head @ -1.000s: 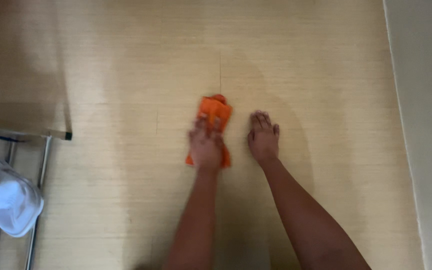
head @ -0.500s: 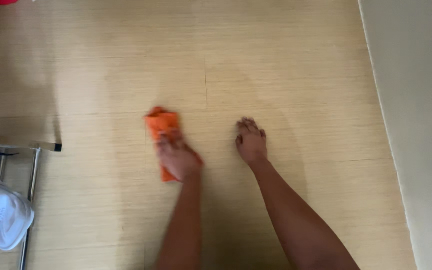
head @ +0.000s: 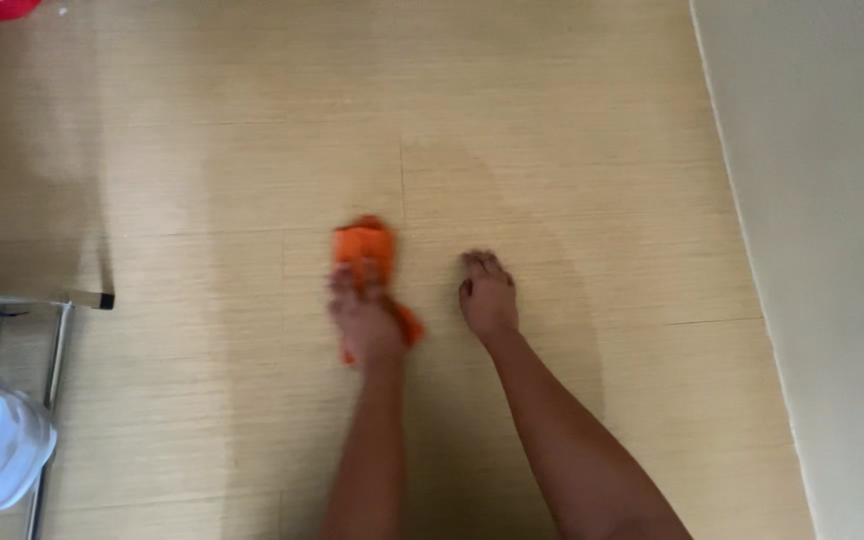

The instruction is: The person wipes the floor by hand using a cloth, moving it across the light-colored wooden surface near a door and a red object.

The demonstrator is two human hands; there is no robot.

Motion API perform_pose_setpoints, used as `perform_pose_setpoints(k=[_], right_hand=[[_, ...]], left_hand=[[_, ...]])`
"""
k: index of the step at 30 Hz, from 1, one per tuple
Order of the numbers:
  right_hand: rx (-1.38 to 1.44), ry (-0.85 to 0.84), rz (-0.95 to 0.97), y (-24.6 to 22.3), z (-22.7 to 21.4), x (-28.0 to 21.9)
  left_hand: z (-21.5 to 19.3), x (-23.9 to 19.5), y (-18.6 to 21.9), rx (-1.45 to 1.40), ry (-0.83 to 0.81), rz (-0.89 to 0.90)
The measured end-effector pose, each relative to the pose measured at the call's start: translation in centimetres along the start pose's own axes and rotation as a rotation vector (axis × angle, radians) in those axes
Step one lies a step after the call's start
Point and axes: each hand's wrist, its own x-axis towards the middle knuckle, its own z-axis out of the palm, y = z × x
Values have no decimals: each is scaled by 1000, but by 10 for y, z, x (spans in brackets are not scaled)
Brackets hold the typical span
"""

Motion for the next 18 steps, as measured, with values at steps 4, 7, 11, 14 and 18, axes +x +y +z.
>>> perform_pose_setpoints(k=[4,7,11,14,18], right_hand=[[62,36,-45,13,11,2],[91,57,-66,17,8,2],[23,63,-107,11,-10,-1],[-56,30,-139,13,-12,-3],[-99,38,-158,27,-5,2]], left_hand=[[-11,27,-34,378,76,27],[12,1,-24,415,89,55],[46,-42,-2,-102,5,105],[74,-49,-39,588,-143,722],[40,21,-58,660,-85,908]])
